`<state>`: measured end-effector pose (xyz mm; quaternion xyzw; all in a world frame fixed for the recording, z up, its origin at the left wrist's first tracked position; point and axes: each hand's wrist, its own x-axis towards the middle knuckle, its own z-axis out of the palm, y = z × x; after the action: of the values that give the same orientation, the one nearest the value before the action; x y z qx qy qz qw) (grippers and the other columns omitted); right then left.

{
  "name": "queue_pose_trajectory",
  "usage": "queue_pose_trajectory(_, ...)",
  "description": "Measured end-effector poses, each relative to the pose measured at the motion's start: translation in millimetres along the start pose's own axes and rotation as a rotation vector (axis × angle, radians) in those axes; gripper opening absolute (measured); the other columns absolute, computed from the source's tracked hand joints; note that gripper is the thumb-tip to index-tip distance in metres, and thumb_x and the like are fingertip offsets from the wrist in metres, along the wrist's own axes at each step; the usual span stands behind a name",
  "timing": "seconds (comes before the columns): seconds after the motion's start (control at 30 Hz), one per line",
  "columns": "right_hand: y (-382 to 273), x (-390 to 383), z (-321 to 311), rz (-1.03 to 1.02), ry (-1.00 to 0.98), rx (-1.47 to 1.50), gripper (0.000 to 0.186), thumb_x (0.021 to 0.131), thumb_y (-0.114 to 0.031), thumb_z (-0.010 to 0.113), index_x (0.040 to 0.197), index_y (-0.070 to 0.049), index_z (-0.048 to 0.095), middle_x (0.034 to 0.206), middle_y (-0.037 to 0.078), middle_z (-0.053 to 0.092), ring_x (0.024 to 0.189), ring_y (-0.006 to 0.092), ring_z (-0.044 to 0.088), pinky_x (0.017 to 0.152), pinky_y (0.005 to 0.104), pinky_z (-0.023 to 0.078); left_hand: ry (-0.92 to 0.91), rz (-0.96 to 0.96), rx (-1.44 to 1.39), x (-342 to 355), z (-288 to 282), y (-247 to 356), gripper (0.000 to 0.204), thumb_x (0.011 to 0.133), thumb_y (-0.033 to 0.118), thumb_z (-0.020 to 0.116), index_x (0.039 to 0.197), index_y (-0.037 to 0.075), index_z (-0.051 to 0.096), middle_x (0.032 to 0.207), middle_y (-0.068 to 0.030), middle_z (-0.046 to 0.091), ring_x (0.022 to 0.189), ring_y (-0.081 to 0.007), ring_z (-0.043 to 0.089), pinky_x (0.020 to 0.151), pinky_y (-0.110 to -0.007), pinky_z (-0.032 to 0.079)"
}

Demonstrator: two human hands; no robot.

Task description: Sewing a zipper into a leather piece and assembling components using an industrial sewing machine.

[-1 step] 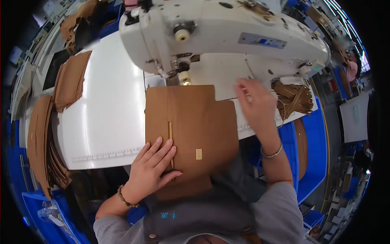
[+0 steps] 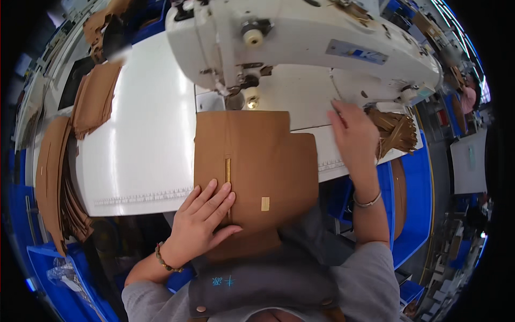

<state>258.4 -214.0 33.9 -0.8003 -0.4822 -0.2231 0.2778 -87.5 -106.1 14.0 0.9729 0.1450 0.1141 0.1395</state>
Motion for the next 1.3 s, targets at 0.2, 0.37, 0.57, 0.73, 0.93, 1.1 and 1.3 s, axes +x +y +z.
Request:
queue_pose_trajectory(0.2, 63.4, -29.2, 2.4, -0.047, -0.191, -0.434, 0.027, 0.097, -0.03, 0.071, 0.119, -0.014, 0.076, 0.09, 0.014, 0.076, 0.082, 0.0304, 0.074, 0.069, 0.0432, 0.058, 0.011, -0.016, -0.013, -23.8, 8.2, 12.6, 0.076, 0.081, 0.051, 0.086, 0.143, 0.012, 0.064, 0.15, -0.0078, 0.061, 0.146, -0.0316, 0.051, 0.121, -0.048, 0.038)
queue_pose_trajectory(0.37, 44.6, -16.2, -13.9, 0.02, -0.047, -0.262, 0.022, 0.105, -0.014, 0.06, 0.121, -0.007, 0.074, 0.097, 0.013, 0.077, 0.084, 0.0283, 0.076, 0.073, 0.0384, 0.058, 0.115, -0.016, -0.029, -21.5, 13.0, 13.0, 0.065, 0.084, 0.047, 0.083, 0.137, 0.012, 0.069, 0.144, -0.0066, 0.066, 0.142, -0.0308, 0.056, 0.12, -0.048, 0.04)
queue_pose_trajectory(0.57, -25.0, -14.2, -11.3, 0.131, -0.472, 0.557, 0.021, 0.107, -0.009, 0.054, 0.122, -0.003, 0.067, 0.102, 0.015, 0.071, 0.089, 0.0256, 0.07, 0.075, 0.0328, 0.054, 0.275, -0.016, -0.058, -6.9, 18.9, 8.7, 0.041, 0.081, 0.034, 0.087, 0.114, 0.011, 0.078, 0.122, -0.0039, 0.076, 0.117, -0.0262, 0.068, 0.112, -0.049, 0.048)
queue_pose_trajectory(0.73, -76.4, -11.2, 19.0, -0.397, -0.535, 0.199, 0.026, 0.093, -0.022, 0.073, 0.113, -0.01, 0.063, 0.093, 0.006, 0.062, 0.082, 0.0264, 0.067, 0.067, 0.0373, 0.054, 0.376, -0.053, -0.105, 5.6, 24.4, 7.6, 0.029, 0.077, 0.026, 0.09, 0.099, 0.011, 0.079, 0.107, -0.0026, 0.077, 0.104, -0.0239, 0.07, 0.107, -0.049, 0.051)
queue_pose_trajectory(0.93, -96.6, -7.2, 46.3, -0.699, -0.505, 0.182, 0.023, 0.094, -0.028, 0.069, 0.102, -0.011, 0.057, 0.085, 0.003, 0.056, 0.071, 0.0225, 0.064, 0.057, 0.0368, 0.052, 0.453, -0.063, -0.165, 10.0, 32.9, 5.4, 0.021, 0.076, 0.021, 0.091, 0.089, 0.012, 0.078, 0.1, -0.0011, 0.077, 0.098, -0.0224, 0.071, 0.104, -0.048, 0.053)
queue_pose_trajectory(1.1, -91.4, -1.2, 49.2, -0.663, -0.556, 0.304, 0.023, 0.095, -0.031, 0.069, 0.105, -0.012, 0.058, 0.083, 0.003, 0.059, 0.068, 0.0231, 0.065, 0.056, 0.0376, 0.052, 0.523, -0.059, -0.211, 10.0, 43.0, -0.1, 0.017, 0.075, 0.017, 0.09, 0.083, 0.013, 0.076, 0.093, 0.0007, 0.077, 0.095, -0.0216, 0.071, 0.102, -0.046, 0.053)
queue_pose_trajectory(1.3, -62.3, 46.8, 65.5, -0.59, -0.478, -0.084, 0.022, 0.095, -0.03, 0.07, 0.104, -0.01, 0.066, 0.083, 0.007, 0.067, 0.074, 0.0275, 0.069, 0.059, 0.0422, 0.054, 0.648, 0.02, -0.115, 10.8, 56.5, -6.5, 0.014, 0.075, 0.017, 0.088, 0.079, 0.016, 0.074, 0.091, 0.0017, 0.077, 0.09, -0.0198, 0.072, 0.094, -0.041, 0.058)
